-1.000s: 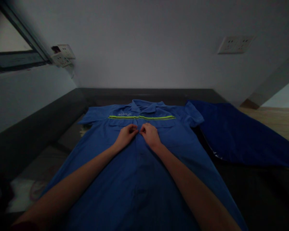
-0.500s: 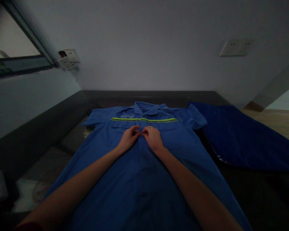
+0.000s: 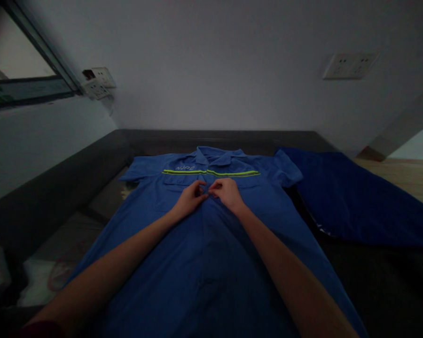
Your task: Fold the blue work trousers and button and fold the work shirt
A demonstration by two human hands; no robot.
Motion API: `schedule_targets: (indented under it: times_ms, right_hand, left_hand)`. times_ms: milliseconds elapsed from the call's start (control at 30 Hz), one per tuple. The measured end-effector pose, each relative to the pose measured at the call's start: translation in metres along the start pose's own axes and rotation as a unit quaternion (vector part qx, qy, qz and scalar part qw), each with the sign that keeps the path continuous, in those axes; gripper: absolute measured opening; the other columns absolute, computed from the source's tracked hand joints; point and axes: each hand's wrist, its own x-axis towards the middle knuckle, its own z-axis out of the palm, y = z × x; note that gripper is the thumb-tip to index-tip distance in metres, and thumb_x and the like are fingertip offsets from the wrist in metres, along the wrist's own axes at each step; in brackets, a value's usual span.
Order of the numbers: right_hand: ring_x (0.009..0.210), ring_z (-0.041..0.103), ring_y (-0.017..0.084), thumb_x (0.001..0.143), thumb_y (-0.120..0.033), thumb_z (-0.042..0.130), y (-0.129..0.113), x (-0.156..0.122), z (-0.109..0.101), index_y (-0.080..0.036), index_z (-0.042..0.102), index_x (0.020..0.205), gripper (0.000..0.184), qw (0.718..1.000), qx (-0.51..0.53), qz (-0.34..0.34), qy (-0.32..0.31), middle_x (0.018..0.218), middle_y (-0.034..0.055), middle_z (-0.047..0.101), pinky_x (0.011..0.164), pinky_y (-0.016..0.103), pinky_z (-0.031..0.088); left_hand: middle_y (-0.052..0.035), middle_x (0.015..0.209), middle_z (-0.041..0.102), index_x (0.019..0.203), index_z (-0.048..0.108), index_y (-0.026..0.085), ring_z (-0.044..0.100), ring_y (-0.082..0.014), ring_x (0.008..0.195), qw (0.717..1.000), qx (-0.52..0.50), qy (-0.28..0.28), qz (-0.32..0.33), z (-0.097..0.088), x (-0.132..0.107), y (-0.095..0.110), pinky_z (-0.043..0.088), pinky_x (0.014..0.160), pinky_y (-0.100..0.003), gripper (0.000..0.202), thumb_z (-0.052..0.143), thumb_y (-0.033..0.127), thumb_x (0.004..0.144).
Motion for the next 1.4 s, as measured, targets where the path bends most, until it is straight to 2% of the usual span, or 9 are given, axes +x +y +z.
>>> schedule_targets:
  times_ms: [133,467,700,800,967,1167,1400]
  right_hand:
    - [0.054,0.065,0.016,0.068,-0.013,0.070,0.007,0.003,-0.001,-0.014,0.069,0.069,0.002,0.998,0.063,0.029,-0.004,0.060,0.0021,0.068,0.054,0.024,0.052]
    - [0.051,0.061,0.013,0.064,-0.017,0.072,0.014,0.004,0.001,-0.014,0.070,0.067,0.004,0.988,0.139,0.060,-0.009,0.056,0.0006,0.065,0.053,0.022,0.050]
    - [0.055,0.063,0.013,0.066,-0.016,0.071,0.013,0.001,-0.002,-0.013,0.072,0.071,0.005,0.982,0.170,0.077,-0.038,0.059,0.0018,0.067,0.059,0.024,0.052]
    - [0.058,0.063,0.014,0.064,-0.012,0.071,0.012,-0.002,-0.004,-0.013,0.073,0.074,0.011,0.981,0.173,0.076,-0.043,0.062,0.0017,0.068,0.061,0.025,0.053]
    - [0.058,0.062,0.013,0.067,-0.012,0.068,0.013,-0.004,-0.003,-0.014,0.072,0.077,0.012,0.983,0.169,0.066,-0.015,0.064,0.0009,0.068,0.061,0.025,0.053]
    - [0.055,0.062,0.013,0.067,-0.009,0.067,0.014,-0.001,0.001,-0.013,0.072,0.074,0.010,0.988,0.142,0.051,-0.014,0.061,0.0008,0.067,0.058,0.024,0.052]
    - [0.056,0.061,0.014,0.069,-0.007,0.066,0.017,0.002,0.005,-0.014,0.072,0.072,0.009,0.994,0.100,0.030,-0.014,0.062,0.0015,0.067,0.056,0.023,0.050]
  left_hand:
    - [0.0058,0.067,0.052,0.099,0.054,0.017,0.053,-0.0103,0.063,1.000,-0.014,0.013,-0.002,0.002,0.000,0.000,0.041,0.059,-0.020,0.025,0.061,0.010,0.076]
    - [0.0082,0.061,0.048,0.096,0.054,0.018,0.049,-0.0103,0.057,1.000,0.002,0.028,0.002,0.006,-0.003,0.002,0.036,0.055,-0.020,0.027,0.060,0.006,0.072]
    - [0.0055,0.066,0.054,0.094,0.056,0.018,0.053,-0.0114,0.062,0.999,-0.001,0.035,0.006,0.006,-0.006,0.002,0.040,0.059,-0.021,0.023,0.061,0.010,0.073]
    - [0.0047,0.067,0.057,0.094,0.057,0.018,0.056,-0.0116,0.063,1.000,-0.014,0.025,0.001,0.004,-0.004,0.000,0.042,0.059,-0.021,0.025,0.063,0.011,0.072]
    - [0.0042,0.068,0.058,0.098,0.057,0.015,0.058,-0.0110,0.063,0.998,-0.053,0.009,-0.017,0.000,0.001,-0.002,0.044,0.059,-0.020,0.030,0.066,0.009,0.070]
    - [0.0053,0.065,0.056,0.095,0.058,0.017,0.057,-0.0115,0.062,0.999,-0.028,0.023,-0.010,0.002,-0.001,0.002,0.043,0.060,-0.021,0.026,0.064,0.009,0.071]
    - [-0.0010,0.082,0.065,0.093,0.059,0.016,0.063,-0.0148,0.077,1.000,-0.021,0.019,-0.002,0.002,0.001,0.000,0.049,0.072,-0.025,0.024,0.062,0.007,0.071]
